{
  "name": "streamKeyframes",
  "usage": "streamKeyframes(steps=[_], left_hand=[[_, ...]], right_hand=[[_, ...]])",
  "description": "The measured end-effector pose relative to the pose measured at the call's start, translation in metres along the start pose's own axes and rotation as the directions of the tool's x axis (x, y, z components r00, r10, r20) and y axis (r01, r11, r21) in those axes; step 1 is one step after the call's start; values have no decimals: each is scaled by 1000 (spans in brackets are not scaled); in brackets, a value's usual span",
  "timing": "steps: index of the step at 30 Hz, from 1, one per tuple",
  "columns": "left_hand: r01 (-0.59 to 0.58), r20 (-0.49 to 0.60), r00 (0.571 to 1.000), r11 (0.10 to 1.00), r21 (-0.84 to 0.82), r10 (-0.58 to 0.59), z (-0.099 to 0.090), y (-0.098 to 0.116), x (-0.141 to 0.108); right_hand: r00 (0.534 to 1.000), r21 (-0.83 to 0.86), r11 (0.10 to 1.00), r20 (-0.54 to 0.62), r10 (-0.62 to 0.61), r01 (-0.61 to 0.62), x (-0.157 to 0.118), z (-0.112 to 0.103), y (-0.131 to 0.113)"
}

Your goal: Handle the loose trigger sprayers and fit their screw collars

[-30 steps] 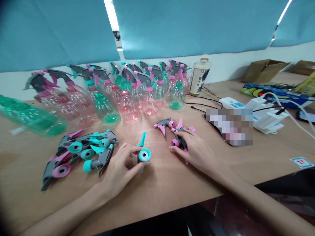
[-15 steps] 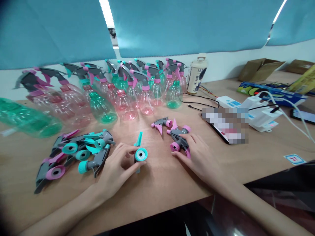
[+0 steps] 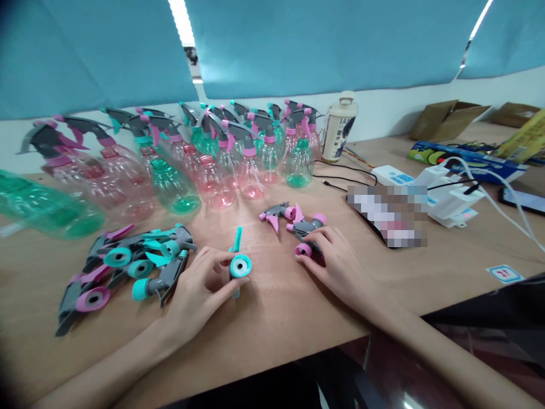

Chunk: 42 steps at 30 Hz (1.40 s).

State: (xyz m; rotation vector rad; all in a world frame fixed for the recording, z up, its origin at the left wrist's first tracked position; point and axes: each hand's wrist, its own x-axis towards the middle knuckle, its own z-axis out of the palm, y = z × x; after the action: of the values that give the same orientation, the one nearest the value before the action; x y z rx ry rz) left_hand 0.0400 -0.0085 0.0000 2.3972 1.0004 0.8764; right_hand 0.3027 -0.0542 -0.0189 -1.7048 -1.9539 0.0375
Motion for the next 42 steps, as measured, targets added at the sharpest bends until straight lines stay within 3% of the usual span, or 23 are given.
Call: streamKeyframes(steps=[7, 13, 21, 28, 35, 38, 42], left_hand=[[18, -31, 999, 1000, 17, -18, 0, -2, 0], [25, -20, 1000, 999, 22, -24, -3, -8, -1], [8, 4, 1000, 998, 61, -8, -1, -13, 4], [32, 14, 999, 998, 54, -33, 1, -7, 7], [66, -30, 997, 997, 27, -65, -1, -7, 4], [65, -57, 996, 998, 24, -64, -1, -8, 3], [65, -68, 996, 998, 9, -64, -2, -7, 1]], right_hand=[[998, -158, 985, -2, 69, -69, 27, -2, 10], [999, -178, 984, -40, 19, -25, 44, -3, 3], [998, -270, 963, 49, 31, -16, 67, 11, 32], [988, -256, 966, 152, 2, 37, 98, 18, 20], [997, -142, 987, 46, -65, 71, 92, 5, 0], [978, -147, 979, 175, -117, 143, 90, 0, -8], [881, -91, 959, 426, -206, 268, 90, -7, -10]])
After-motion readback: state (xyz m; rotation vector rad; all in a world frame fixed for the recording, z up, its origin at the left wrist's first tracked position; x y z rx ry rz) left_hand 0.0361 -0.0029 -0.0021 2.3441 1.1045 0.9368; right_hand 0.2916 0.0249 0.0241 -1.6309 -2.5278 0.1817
